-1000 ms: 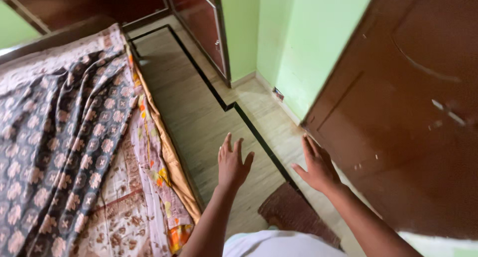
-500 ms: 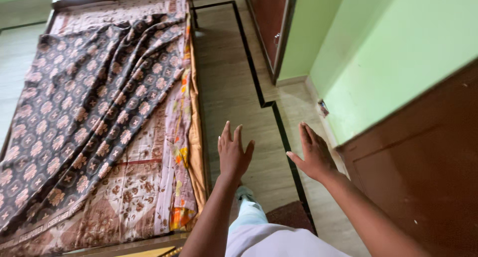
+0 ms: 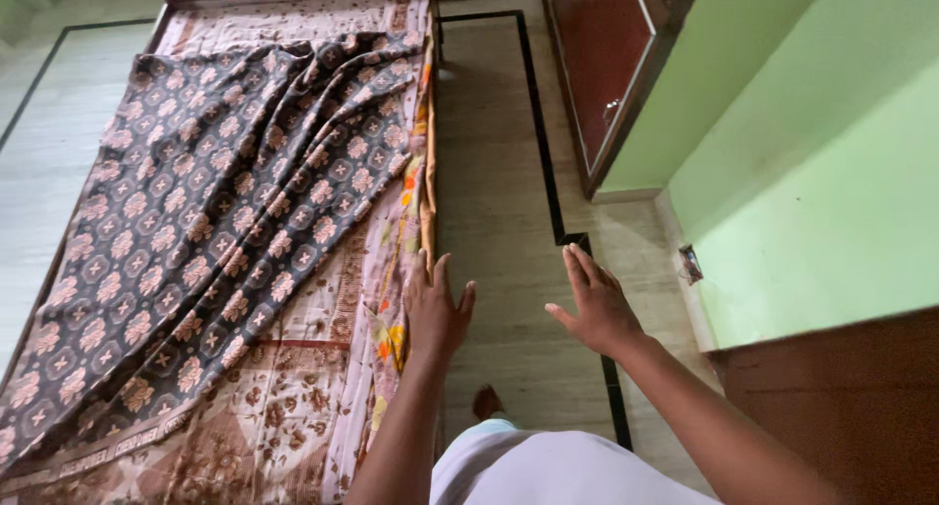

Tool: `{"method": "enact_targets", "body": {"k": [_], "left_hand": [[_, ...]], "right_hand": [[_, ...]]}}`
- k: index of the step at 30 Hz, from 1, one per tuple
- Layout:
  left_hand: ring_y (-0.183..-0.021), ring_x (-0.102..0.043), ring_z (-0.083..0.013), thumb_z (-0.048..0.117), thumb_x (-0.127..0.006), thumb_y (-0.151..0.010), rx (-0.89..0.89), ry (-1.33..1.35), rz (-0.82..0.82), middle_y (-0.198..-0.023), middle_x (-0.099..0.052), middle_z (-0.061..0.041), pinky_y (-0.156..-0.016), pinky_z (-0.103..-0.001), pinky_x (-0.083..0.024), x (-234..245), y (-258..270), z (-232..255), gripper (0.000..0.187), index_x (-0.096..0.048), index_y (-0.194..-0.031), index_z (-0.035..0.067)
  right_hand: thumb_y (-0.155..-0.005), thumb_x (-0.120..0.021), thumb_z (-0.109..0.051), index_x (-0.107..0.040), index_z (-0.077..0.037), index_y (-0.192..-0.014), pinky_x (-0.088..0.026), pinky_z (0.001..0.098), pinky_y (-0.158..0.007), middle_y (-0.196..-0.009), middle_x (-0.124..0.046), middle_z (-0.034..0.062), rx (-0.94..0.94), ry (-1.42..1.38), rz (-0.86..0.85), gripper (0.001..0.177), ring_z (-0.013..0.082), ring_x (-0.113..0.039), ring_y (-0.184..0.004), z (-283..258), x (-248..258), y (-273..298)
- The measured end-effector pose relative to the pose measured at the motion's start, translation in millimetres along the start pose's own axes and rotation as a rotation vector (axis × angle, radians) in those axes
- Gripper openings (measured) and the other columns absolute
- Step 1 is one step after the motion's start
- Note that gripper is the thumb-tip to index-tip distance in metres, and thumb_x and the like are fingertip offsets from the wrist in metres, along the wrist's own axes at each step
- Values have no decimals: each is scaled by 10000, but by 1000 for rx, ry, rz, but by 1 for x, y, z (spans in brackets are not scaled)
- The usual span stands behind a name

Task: The person spreads a patterned sheet over a mattress on a wooden bed, tucks the edges of the sheet under the mattress, and places a floral pillow at the head of the bed.

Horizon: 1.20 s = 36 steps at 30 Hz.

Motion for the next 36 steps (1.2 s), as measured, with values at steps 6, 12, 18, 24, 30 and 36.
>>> {"method": "enact_targets", "body": {"k": [6,12,18,24,30,36], "left_hand": [[-1416,-368,-467,386,-742,-880,11,28,62,-1571,-347,-258,-1134,-582,-305,15,-29,-36,650,-501,-1431,140],[-1407,-374,-470,386,-743,-902,106,-25,5,-1576,-343,-256,-1143,-567,-301,25,-50,-71,641,-495,-1437,134],[-1446,-361,-422,381,-752,-877,174,11,93,-1572,-359,-236,-1146,-578,-283,37,-62,-96,670,-500,-1453,151],[-1457,-338,-430,390,-756,-862,250,-8,80,-1588,-324,-243,-1141,-574,-282,32,-85,-113,673,-500,-1433,143],[-1472,-293,-432,408,-738,-899,353,-57,53,-1595,-295,-247,-1174,-593,-228,14,-136,-133,661,-492,-1445,128],[-1478,-296,-428,409,-738,-890,371,-67,141,-1591,-299,-252,-1188,-584,-211,0,-193,-157,654,-502,-1429,124]], "right_hand": [[-895,-669,-473,-108,-85,-1600,-241,445,-1215,-1674,-163,110,83,-1,-19,981,313,-258,-1508,-38,-16,-54],[-905,-659,-505,-99,-137,-1614,-238,441,-1221,-1685,-149,70,50,29,-150,976,321,-251,-1508,-62,-36,-100],[-905,-653,-493,-110,-114,-1615,-233,461,-1214,-1677,-176,99,178,3,-177,972,333,-285,-1481,-90,-47,-141],[-864,-708,-456,-180,-58,-1585,-261,475,-1198,-1642,-240,153,366,-36,-136,979,344,-315,-1471,-111,-62,-195],[-871,-711,-453,-215,-10,-1571,-282,491,-1190,-1612,-285,185,547,-6,-95,965,356,-334,-1464,-128,-78,-261],[-866,-733,-446,-241,8,-1563,-283,499,-1186,-1606,-289,199,651,-4,-125,967,371,-335,-1473,-147,-94,-332]]}}
Point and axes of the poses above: each hand's wrist, its own y-axis away from the middle knuckle, its own x-axis out of the back of the hand, z = x × y, the point moved 9 cm from there along -y, towards the middle knuckle
